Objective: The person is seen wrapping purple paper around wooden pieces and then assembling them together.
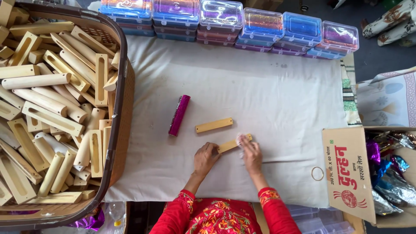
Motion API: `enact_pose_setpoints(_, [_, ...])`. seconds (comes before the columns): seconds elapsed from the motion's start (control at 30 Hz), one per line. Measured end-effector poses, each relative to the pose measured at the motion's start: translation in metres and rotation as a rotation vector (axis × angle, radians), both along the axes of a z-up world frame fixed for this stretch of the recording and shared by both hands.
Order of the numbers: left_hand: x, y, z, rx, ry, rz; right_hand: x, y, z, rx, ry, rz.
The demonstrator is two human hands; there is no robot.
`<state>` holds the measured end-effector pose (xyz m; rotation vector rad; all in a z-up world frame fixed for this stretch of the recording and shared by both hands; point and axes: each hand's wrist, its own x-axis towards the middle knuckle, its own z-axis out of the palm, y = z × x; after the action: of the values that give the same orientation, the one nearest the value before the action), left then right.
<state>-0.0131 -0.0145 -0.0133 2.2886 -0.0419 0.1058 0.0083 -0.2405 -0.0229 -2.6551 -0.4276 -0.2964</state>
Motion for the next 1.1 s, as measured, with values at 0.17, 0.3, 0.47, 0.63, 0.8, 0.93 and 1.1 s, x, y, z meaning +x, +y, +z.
enact_pose_setpoints(0.17, [0.000,0.008,-0.019,-0.242,0.106,0.013,-0.009,0.030,0.001,0.118,-0.005,-0.183])
enact_pose_setpoints(0.3, [0.003,0.004,-0.011,-0.164,0.021,-0.005,-0.029,0.064,0.015,0.165,0.069,0.017])
enact_pose_setpoints(0.47, [0.005,0.002,0.005,-0.103,0.087,0.023,-0.007,0.007,-0.007,-0.015,0.113,-0.077])
enact_pose_setpoints(0.63, [0.009,-0.002,0.022,-0.036,0.168,0.003,0.015,-0.038,-0.005,0.047,-0.023,-0.346])
enact_pose_setpoints(0.8, [0.008,-0.006,0.018,-0.014,0.052,0.030,-0.017,-0.010,0.015,0.023,-0.178,-0.290])
enact_pose_setpoints(0.93, [0.005,-0.004,0.018,-0.029,-0.071,0.105,-0.021,-0.032,0.012,0.005,-0.048,-0.218])
enact_pose_setpoints(1.1, [0.005,-0.002,0.000,-0.157,0.106,0.211,-0.008,0.003,0.018,0.193,-0.060,-0.327])
